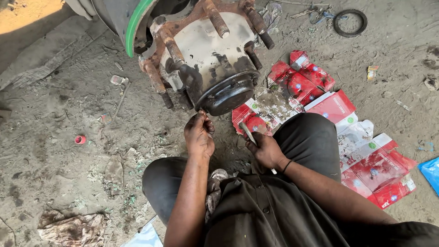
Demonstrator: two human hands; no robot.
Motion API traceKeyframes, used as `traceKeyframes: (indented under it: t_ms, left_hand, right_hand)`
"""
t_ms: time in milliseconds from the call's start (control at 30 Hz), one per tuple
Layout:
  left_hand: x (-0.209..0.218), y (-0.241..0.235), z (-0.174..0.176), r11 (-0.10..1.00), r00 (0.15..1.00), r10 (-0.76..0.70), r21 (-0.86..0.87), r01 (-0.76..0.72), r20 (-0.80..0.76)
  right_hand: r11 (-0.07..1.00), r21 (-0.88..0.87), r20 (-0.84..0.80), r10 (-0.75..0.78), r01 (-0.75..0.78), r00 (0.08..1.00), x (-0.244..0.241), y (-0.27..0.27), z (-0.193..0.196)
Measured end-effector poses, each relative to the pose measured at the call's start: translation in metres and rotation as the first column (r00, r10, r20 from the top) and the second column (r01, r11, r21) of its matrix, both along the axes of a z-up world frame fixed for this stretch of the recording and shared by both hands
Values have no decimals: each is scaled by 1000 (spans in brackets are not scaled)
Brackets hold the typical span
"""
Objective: The person is working on a vehicle's wheel hub, using a wrench to tighten bolts and a hammer to adjust components. They repeatedly manipulate the brake assembly, ensuring parts are secured.
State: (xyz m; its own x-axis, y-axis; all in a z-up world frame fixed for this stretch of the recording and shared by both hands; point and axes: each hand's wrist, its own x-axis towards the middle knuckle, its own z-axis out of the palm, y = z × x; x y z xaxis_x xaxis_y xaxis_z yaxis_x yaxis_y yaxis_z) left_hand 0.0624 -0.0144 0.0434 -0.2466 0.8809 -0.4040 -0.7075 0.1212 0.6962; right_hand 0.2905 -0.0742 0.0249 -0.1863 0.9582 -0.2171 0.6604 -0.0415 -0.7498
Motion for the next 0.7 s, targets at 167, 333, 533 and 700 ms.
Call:
traceKeyframes:
  t_ms: [167, 333, 533, 700]
  left_hand:
    - [3, 1, 2, 1000, 999, -15, 15, 16, -50]
    - [7, -1, 4, 995, 994, -7, 99, 18, -106]
    - [5, -2, 12, 1000, 997, -8, 22, 9, -81]
    - [3, -1, 11, 1000, 994, -27, 13, 28, -108]
  right_hand:
    - [1000, -11, -5, -6, 6, 1000, 1, 1, -3]
    - [1000, 20, -18, 11, -11, 1000, 1, 0, -5]
    - [1000, -13, 7, 4, -4, 1000, 1, -1, -5]
    - [1000, -7, -20, 12, -12, 1000, 0, 0, -3]
